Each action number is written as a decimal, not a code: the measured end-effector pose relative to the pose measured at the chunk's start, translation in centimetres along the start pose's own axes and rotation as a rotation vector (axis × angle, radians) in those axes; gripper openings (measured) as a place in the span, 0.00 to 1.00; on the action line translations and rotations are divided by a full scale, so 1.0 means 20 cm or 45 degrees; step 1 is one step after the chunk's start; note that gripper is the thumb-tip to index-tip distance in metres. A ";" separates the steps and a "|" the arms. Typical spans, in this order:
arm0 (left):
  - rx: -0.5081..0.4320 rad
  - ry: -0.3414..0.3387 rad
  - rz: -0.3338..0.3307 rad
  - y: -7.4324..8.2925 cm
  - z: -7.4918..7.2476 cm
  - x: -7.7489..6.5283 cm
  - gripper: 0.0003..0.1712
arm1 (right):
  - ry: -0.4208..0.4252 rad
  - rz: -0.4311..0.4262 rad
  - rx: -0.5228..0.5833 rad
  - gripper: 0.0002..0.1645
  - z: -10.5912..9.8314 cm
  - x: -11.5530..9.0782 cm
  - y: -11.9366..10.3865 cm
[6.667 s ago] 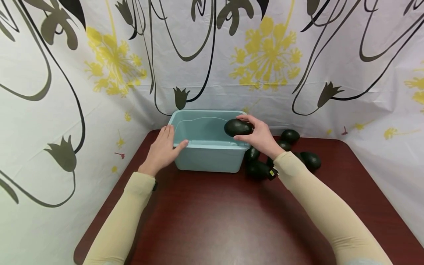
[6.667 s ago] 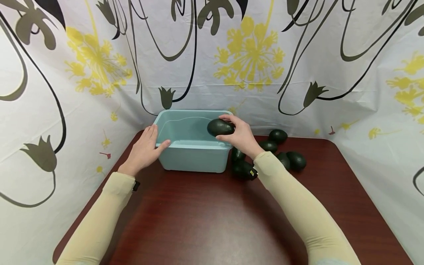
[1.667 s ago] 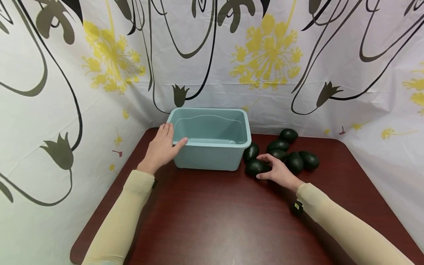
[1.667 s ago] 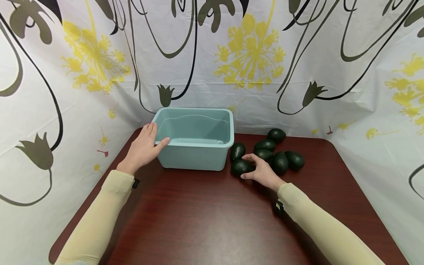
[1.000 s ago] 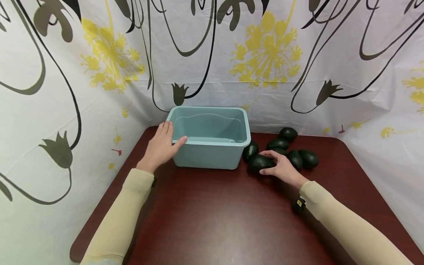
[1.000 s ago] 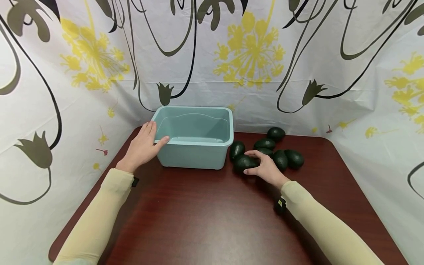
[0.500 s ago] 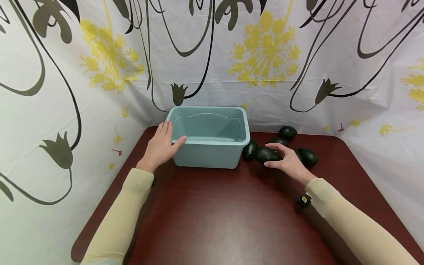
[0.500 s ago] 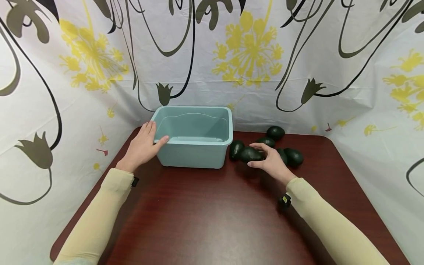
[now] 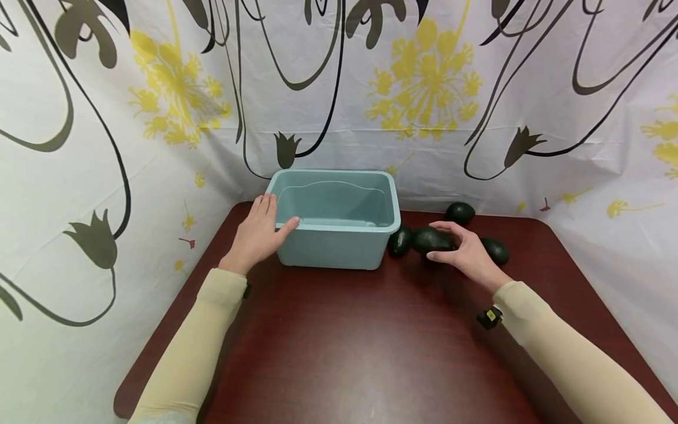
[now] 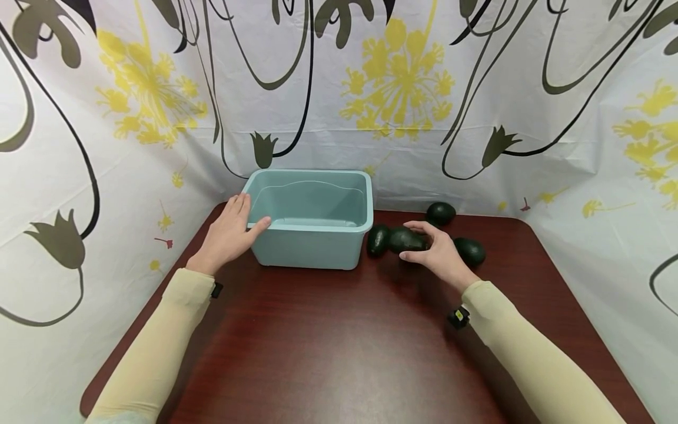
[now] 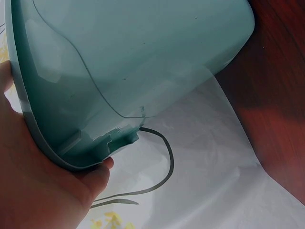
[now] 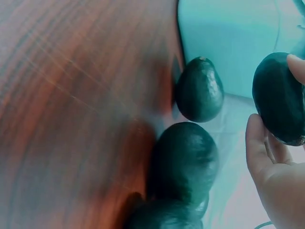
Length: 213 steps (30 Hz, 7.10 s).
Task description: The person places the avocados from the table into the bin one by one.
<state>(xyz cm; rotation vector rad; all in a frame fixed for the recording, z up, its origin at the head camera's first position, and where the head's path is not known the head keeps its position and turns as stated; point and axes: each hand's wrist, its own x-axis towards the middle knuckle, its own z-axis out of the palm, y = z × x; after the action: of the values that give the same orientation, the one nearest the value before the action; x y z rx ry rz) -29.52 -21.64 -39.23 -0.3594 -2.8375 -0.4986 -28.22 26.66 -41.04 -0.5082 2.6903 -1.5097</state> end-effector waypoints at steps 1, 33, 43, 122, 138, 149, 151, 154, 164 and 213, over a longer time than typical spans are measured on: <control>0.000 -0.001 -0.001 0.00 0.00 0.00 0.62 | 0.006 -0.001 -0.002 0.41 0.00 0.00 -0.01; 0.004 -0.001 -0.017 0.00 0.01 0.00 0.63 | 0.121 -0.093 -0.056 0.43 -0.09 0.15 -0.06; 0.008 -0.006 -0.013 -0.01 0.01 0.00 0.63 | 0.113 -0.118 -0.030 0.41 -0.07 0.15 -0.22; 0.120 -0.014 0.051 0.01 -0.02 0.00 0.61 | -0.038 -0.285 0.067 0.36 0.19 0.31 -0.43; 0.124 0.007 0.062 0.01 -0.02 0.01 0.61 | -0.017 -0.295 0.060 0.37 0.15 0.29 -0.42; 0.108 -0.003 0.055 0.00 -0.01 0.00 0.61 | 0.025 -0.310 -0.006 0.36 0.13 0.29 -0.38; 0.101 -0.003 0.055 0.01 -0.01 0.00 0.61 | 0.032 -0.317 -0.016 0.36 0.12 0.30 -0.34; 0.099 -0.003 0.052 0.01 -0.01 0.00 0.61 | 0.045 -0.330 -0.030 0.36 0.11 0.33 -0.28; 0.115 0.031 0.076 -0.01 0.00 0.00 0.61 | 0.045 -0.318 -0.052 0.36 0.07 0.33 -0.21; 0.116 0.047 0.056 0.00 0.01 0.00 0.61 | 0.021 -0.089 -0.150 0.33 -0.01 0.21 0.31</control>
<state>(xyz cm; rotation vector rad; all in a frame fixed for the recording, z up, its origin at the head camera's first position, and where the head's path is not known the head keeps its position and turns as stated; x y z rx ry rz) -29.61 -21.53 -39.46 -0.3902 -2.7987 -0.3623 -33.98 28.58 -45.47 -0.6027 2.8156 -1.3821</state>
